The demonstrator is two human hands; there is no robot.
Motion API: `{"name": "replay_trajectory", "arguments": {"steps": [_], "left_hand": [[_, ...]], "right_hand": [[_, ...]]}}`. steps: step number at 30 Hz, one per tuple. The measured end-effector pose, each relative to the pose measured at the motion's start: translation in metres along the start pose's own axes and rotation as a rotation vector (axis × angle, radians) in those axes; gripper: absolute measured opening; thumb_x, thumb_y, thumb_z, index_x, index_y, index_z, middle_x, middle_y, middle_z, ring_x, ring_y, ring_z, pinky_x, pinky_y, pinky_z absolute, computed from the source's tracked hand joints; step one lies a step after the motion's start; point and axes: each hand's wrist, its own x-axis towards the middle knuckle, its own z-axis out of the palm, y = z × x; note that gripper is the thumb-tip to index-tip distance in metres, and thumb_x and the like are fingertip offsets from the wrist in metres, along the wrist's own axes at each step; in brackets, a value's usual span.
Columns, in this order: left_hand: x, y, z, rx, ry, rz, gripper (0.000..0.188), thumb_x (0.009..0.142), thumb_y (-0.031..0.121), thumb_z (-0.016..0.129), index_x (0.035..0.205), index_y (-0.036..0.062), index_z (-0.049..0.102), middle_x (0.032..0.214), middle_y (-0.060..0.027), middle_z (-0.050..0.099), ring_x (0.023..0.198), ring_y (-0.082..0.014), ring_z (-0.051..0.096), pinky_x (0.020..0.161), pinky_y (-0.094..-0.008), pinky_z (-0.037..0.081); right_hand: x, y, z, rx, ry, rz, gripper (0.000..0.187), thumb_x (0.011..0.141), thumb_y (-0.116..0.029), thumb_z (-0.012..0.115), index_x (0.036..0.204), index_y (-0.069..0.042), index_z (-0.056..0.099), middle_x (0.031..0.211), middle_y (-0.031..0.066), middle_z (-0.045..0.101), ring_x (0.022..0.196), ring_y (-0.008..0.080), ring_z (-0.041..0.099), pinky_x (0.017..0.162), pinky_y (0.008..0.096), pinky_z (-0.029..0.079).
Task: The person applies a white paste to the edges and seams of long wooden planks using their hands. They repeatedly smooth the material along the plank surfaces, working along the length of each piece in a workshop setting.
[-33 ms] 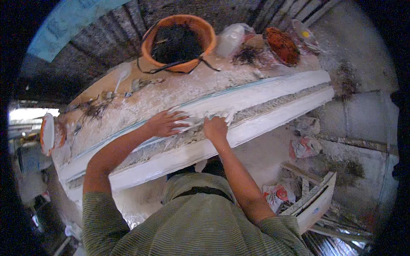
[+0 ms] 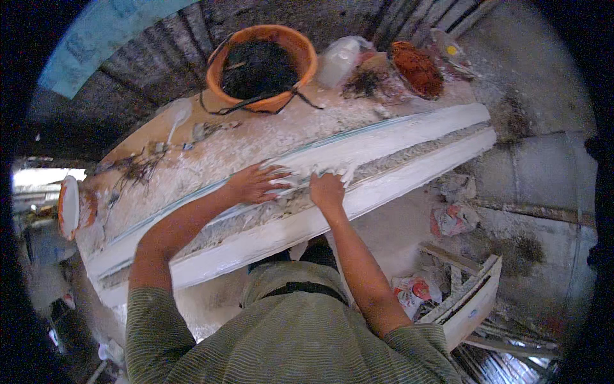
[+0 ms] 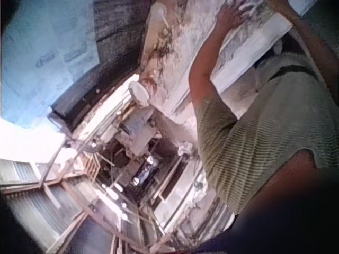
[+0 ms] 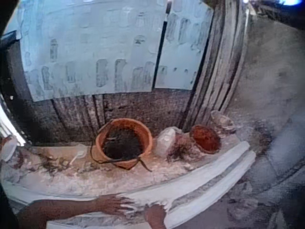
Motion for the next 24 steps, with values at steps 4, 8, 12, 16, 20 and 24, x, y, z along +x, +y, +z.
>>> {"name": "replay_trajectory", "arguments": {"steps": [4,8,12,16,20,24], "left_hand": [[0.128,0.006,0.007,0.011,0.191,0.022,0.047,0.100,0.048,0.038,0.142,0.0302,0.050,0.156,-0.0038,0.035,0.144,-0.0246,0.030,0.119,-0.0485,0.020],[0.189,0.004,0.003,-0.105,0.169,-0.167,0.050,0.101,0.052,0.032,0.144,0.0324,0.047,0.157,-0.0083,0.031,0.146,-0.0313,0.026,0.121,-0.0497,0.016],[0.173,0.005,-0.002,-0.149,0.115,-0.309,0.051,0.100,0.054,0.033,0.146,0.0334,0.045,0.159,-0.0141,0.025,0.147,-0.0363,0.022,0.120,-0.0529,0.014],[0.140,0.014,-0.009,-0.039,0.047,-0.196,0.050,0.099,0.052,0.037,0.144,0.0303,0.048,0.157,-0.0108,0.030,0.145,-0.0347,0.027,0.119,-0.0536,0.018],[0.189,0.016,-0.013,-0.092,0.075,-0.132,0.048,0.098,0.050,0.039,0.138,0.0270,0.054,0.155,-0.0075,0.036,0.141,-0.0303,0.034,0.118,-0.0525,0.021],[0.289,0.009,-0.010,0.001,0.189,-0.015,0.047,0.098,0.051,0.040,0.134,0.0271,0.058,0.153,-0.0060,0.039,0.142,-0.0273,0.034,0.118,-0.0495,0.022]], "right_hand": [[0.091,0.079,-0.027,-0.108,0.040,0.025,0.059,0.099,-0.045,0.038,0.114,0.005,0.065,0.107,0.0366,0.062,0.112,0.0464,0.058,0.101,0.0520,0.043],[0.174,0.151,-0.104,0.082,0.029,0.098,0.069,0.099,-0.052,0.028,0.116,0.005,0.063,0.131,0.0283,0.056,0.123,0.0503,0.050,0.103,0.0582,0.040],[0.176,0.168,-0.135,-0.083,-0.005,-0.027,0.059,0.101,-0.047,0.030,0.118,-0.002,0.064,0.122,0.0275,0.061,0.116,0.0484,0.055,0.097,0.0595,0.044],[0.103,0.113,-0.076,-0.152,-0.118,-0.240,0.057,0.099,-0.044,0.041,0.111,0.006,0.064,0.116,0.0312,0.061,0.112,0.0490,0.056,0.098,0.0566,0.044],[0.093,0.097,-0.056,-0.095,0.019,-0.012,0.063,0.096,-0.047,0.044,0.110,0.010,0.065,0.119,0.0325,0.060,0.117,0.0454,0.055,0.101,0.0540,0.042],[0.179,0.183,-0.074,-0.051,0.022,0.041,0.063,0.098,-0.050,0.038,0.116,0.004,0.064,0.120,0.0313,0.060,0.121,0.0483,0.052,0.103,0.0600,0.039]]}}
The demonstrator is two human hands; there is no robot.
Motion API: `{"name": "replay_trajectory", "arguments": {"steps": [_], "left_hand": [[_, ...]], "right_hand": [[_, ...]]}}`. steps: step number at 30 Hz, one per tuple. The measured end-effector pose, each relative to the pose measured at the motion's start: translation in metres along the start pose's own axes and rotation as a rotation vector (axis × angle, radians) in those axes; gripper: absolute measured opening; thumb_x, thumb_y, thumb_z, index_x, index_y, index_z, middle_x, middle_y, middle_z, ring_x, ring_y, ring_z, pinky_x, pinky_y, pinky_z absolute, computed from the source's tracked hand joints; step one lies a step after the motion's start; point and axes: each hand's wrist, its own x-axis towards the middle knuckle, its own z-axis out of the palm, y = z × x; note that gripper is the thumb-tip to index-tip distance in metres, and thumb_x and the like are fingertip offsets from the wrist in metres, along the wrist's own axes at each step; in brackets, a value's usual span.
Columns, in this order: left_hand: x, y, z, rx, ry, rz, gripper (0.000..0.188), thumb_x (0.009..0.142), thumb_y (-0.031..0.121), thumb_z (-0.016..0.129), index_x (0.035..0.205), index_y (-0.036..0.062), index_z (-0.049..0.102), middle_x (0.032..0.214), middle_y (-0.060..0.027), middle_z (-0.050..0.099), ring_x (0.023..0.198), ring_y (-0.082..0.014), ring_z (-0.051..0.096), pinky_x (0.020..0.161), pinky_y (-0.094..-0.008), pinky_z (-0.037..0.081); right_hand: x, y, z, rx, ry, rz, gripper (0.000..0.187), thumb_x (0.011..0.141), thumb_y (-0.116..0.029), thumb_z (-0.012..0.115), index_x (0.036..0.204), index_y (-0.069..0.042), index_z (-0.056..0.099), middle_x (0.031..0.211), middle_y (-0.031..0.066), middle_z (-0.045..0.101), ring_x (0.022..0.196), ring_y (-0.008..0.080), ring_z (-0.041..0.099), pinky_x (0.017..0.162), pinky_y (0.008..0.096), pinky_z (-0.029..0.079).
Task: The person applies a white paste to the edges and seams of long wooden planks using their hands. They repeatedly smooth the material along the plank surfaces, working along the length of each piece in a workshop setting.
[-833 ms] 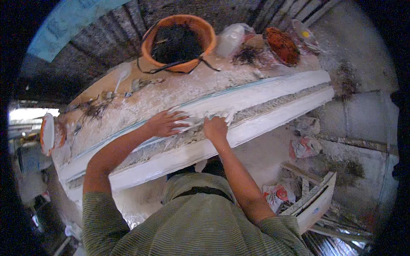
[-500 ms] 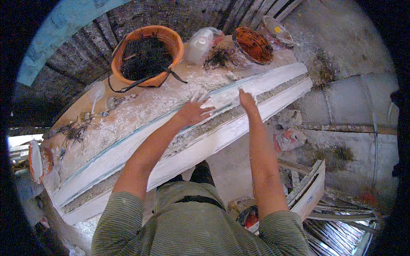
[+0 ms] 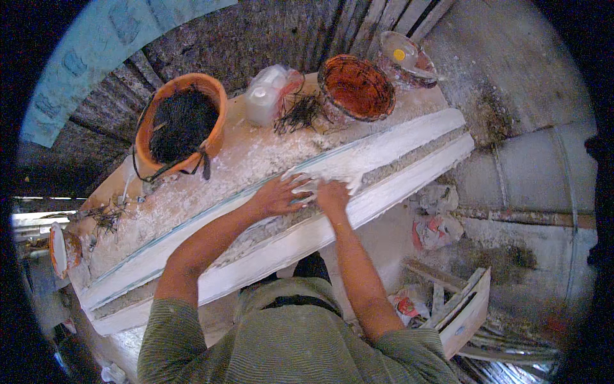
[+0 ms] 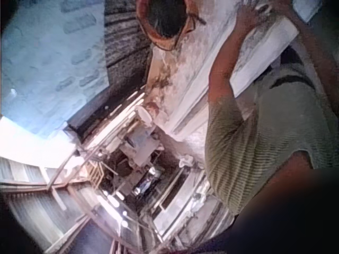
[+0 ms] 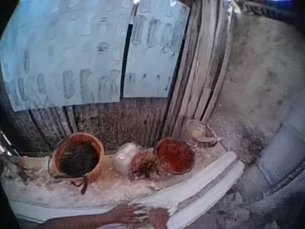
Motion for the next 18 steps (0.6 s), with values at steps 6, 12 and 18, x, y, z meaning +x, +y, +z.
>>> {"name": "replay_trajectory", "arguments": {"steps": [6,12,18], "left_hand": [[0.138,0.008,0.048,-0.145,0.054,-0.141,0.050,0.099,0.057,0.035,0.141,0.0334,0.051,0.157,-0.0072,0.032,0.144,-0.0325,0.028,0.115,-0.0506,0.029],[0.144,0.028,0.038,-0.105,0.128,-0.255,0.060,0.100,0.057,0.034,0.145,0.0208,0.046,0.157,-0.0105,0.031,0.146,-0.0352,0.024,0.116,-0.0474,0.030],[-0.024,0.023,0.013,-0.117,-0.098,-0.221,0.065,0.098,0.051,0.044,0.147,0.0089,0.038,0.157,-0.0135,0.029,0.145,-0.0348,0.026,0.117,-0.0460,0.028]], "right_hand": [[0.172,0.188,-0.072,-0.258,0.207,-0.308,0.037,0.094,-0.028,0.046,0.107,-0.001,0.067,0.096,0.0262,0.067,0.089,0.0424,0.065,0.081,0.0549,0.051],[0.191,0.191,-0.100,-0.241,0.467,-0.044,0.049,0.099,-0.036,0.044,0.124,0.005,0.057,0.110,0.0301,0.061,0.099,0.0457,0.061,0.087,0.0544,0.050],[0.050,0.043,0.001,-0.147,0.083,-0.142,0.061,0.096,-0.046,0.049,0.126,0.007,0.055,0.131,0.0299,0.054,0.121,0.0439,0.053,0.101,0.0555,0.042]]}}
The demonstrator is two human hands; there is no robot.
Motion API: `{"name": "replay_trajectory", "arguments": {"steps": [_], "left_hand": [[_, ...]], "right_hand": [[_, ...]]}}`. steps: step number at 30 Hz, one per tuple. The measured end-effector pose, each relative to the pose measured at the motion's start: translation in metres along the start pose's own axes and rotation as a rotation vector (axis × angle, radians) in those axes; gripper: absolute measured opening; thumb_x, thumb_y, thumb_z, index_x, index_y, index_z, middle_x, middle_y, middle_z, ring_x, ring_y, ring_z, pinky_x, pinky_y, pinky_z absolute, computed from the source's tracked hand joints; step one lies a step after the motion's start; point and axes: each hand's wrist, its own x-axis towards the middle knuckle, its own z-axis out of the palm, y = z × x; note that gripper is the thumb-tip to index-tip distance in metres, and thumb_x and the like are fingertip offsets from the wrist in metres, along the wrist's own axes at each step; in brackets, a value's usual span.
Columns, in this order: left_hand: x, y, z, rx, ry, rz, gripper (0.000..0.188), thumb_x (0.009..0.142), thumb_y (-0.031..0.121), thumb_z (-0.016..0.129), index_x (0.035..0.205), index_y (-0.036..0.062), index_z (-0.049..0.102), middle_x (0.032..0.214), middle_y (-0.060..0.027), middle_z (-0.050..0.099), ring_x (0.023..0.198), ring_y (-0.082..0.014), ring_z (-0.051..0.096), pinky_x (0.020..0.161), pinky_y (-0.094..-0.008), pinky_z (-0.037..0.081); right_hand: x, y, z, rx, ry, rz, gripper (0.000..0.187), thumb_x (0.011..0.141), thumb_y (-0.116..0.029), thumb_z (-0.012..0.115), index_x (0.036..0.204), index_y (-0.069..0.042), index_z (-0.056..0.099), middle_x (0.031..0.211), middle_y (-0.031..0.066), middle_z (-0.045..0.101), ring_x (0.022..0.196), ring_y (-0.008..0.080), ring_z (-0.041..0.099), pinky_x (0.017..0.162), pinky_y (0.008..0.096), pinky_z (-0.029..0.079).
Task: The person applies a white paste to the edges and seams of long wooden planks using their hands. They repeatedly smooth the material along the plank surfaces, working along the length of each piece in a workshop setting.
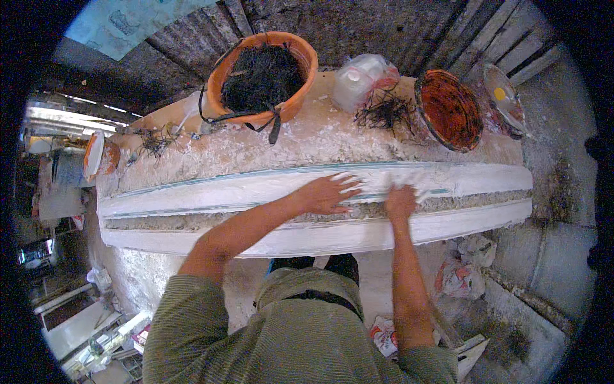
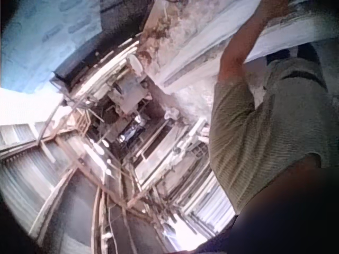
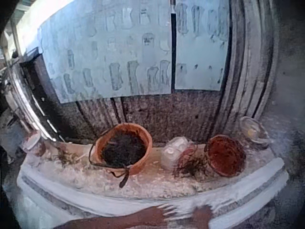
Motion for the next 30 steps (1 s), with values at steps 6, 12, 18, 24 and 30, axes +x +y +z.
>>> {"name": "replay_trajectory", "arguments": {"steps": [6,12,18,24,30], "left_hand": [[-0.188,-0.021,-0.031,-0.012,-0.178,-0.030,0.067,0.096,0.048,0.048,0.149,0.0101,0.034,0.159,-0.0152,0.026,0.145,-0.0351,0.025,0.119,-0.0468,0.024],[-0.284,-0.029,-0.053,0.005,-0.214,-0.235,0.063,0.097,0.048,0.047,0.150,0.0159,0.035,0.159,-0.0162,0.023,0.143,-0.0409,0.027,0.118,-0.0486,0.026],[-0.297,-0.049,-0.058,0.072,-0.181,-0.140,0.050,0.099,0.047,0.044,0.146,0.0294,0.044,0.161,-0.0140,0.020,0.142,-0.0423,0.028,0.113,-0.0525,0.033],[-0.271,-0.063,-0.051,0.059,-0.239,-0.074,0.050,0.100,0.050,0.039,0.146,0.0330,0.043,0.160,-0.0106,0.024,0.143,-0.0428,0.026,0.112,-0.0538,0.034],[-0.248,-0.067,-0.049,0.074,-0.324,0.049,0.060,0.101,0.053,0.034,0.149,0.0184,0.039,0.157,-0.0066,0.032,0.144,-0.0361,0.027,0.119,-0.0494,0.023]], "right_hand": [[-0.142,-0.174,0.003,0.116,-0.311,-0.230,0.078,0.086,-0.052,0.061,0.134,0.008,0.050,0.135,0.0303,0.051,0.121,0.0432,0.054,0.102,0.0523,0.042],[-0.163,-0.189,0.016,0.005,-0.192,-0.344,0.070,0.083,-0.056,0.060,0.117,0.006,0.062,0.118,0.0249,0.062,0.107,0.0390,0.061,0.092,0.0518,0.047],[-0.052,-0.053,-0.006,-0.301,0.065,-0.084,0.064,0.094,-0.048,0.049,0.126,0.007,0.055,0.130,0.0304,0.054,0.117,0.0430,0.057,0.098,0.0530,0.045],[-0.084,-0.102,0.010,-0.023,-0.063,0.020,0.066,0.094,-0.047,0.050,0.130,0.009,0.052,0.137,0.0324,0.048,0.125,0.0457,0.049,0.104,0.0540,0.041],[-0.178,-0.235,0.008,0.182,-0.205,-0.445,0.059,0.086,-0.047,0.061,0.112,0.007,0.064,0.120,0.0307,0.059,0.110,0.0420,0.060,0.095,0.0508,0.048]]}}
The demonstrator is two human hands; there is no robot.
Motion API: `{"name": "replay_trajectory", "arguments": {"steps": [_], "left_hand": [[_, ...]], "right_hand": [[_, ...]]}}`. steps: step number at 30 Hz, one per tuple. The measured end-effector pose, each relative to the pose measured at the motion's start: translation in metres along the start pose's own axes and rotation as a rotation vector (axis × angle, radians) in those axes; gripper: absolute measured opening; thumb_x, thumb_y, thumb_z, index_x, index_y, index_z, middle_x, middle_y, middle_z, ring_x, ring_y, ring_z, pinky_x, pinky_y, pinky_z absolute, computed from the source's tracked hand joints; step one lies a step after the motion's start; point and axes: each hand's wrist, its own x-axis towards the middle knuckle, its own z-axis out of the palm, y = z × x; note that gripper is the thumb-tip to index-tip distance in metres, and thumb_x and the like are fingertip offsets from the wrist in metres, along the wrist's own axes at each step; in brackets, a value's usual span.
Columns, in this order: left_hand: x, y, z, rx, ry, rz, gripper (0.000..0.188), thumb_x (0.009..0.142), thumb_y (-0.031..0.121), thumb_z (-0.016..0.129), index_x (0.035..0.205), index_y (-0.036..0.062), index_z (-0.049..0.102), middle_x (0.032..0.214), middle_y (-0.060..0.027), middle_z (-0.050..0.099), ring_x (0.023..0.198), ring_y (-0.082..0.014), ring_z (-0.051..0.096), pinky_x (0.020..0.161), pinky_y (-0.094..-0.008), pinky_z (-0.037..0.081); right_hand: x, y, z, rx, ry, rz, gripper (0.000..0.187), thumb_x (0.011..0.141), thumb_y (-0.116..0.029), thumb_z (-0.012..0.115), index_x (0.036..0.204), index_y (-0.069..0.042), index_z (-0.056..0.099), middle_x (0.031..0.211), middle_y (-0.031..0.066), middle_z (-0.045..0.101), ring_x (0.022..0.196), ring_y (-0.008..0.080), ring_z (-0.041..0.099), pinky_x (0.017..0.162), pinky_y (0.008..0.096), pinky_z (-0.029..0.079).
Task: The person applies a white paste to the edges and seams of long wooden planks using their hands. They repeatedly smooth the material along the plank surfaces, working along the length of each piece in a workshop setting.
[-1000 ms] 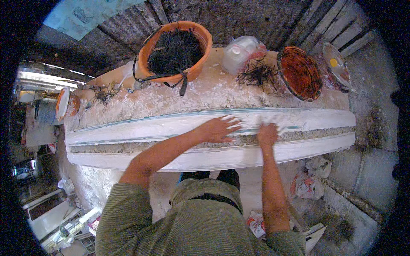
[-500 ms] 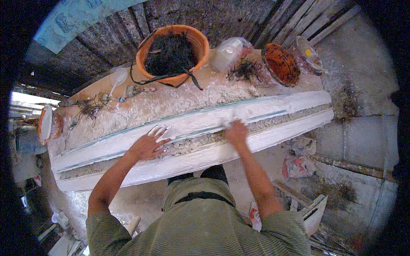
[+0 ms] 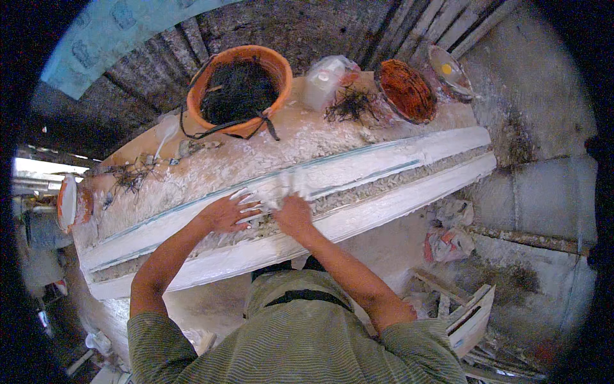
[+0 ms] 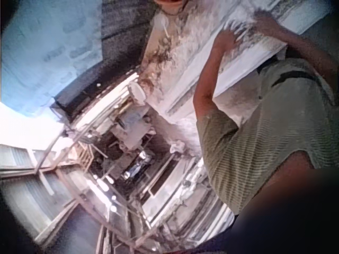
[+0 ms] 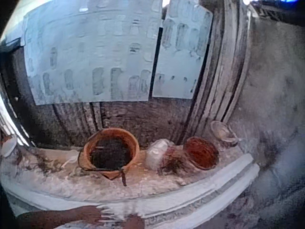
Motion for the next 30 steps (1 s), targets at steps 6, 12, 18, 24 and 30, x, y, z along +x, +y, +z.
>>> {"name": "replay_trajectory", "arguments": {"steps": [6,12,18,24,30], "left_hand": [[0.062,0.015,-0.030,-0.006,-0.042,0.007,0.059,0.101,0.050,0.036,0.148,0.0151,0.040,0.153,-0.0070,0.039,0.143,-0.0365,0.030,0.117,-0.0497,0.026],[0.194,0.037,-0.059,0.040,0.118,0.036,0.052,0.099,0.047,0.042,0.146,0.0247,0.043,0.156,-0.0032,0.035,0.141,-0.0298,0.034,0.119,-0.0523,0.020],[0.344,0.057,-0.089,0.037,0.287,0.061,0.049,0.099,0.050,0.041,0.144,0.0309,0.047,0.156,-0.0032,0.035,0.142,-0.0290,0.033,0.121,-0.0515,0.016],[0.408,0.079,-0.098,0.040,0.356,-0.135,0.051,0.100,0.051,0.037,0.146,0.0307,0.044,0.158,-0.0104,0.030,0.144,-0.0370,0.027,0.119,-0.0543,0.017],[0.352,0.084,-0.095,0.059,0.118,-0.183,0.054,0.099,0.051,0.038,0.150,0.0316,0.038,0.159,-0.0136,0.028,0.145,-0.0396,0.026,0.120,-0.0546,0.016]], "right_hand": [[0.026,0.006,-0.039,0.014,0.191,0.222,0.059,0.091,-0.049,0.056,0.110,0.006,0.065,0.114,0.0263,0.064,0.110,0.0407,0.061,0.094,0.0502,0.048],[0.062,0.195,-0.119,-0.028,0.265,0.522,0.058,0.093,-0.049,0.051,0.113,0.004,0.065,0.118,0.0255,0.063,0.114,0.0416,0.059,0.097,0.0558,0.045],[0.075,0.410,-0.217,-0.031,0.246,0.446,0.048,0.099,-0.038,0.037,0.116,-0.002,0.063,0.119,0.0297,0.061,0.114,0.0447,0.058,0.095,0.0588,0.045],[0.047,0.452,-0.204,-0.061,0.452,0.399,0.038,0.100,-0.027,0.036,0.114,-0.003,0.063,0.106,0.0317,0.063,0.099,0.0480,0.062,0.090,0.0583,0.047],[0.008,0.308,-0.129,-0.050,0.296,0.345,0.063,0.091,-0.050,0.054,0.108,0.010,0.065,0.121,0.0340,0.058,0.115,0.0471,0.057,0.103,0.0535,0.043]]}}
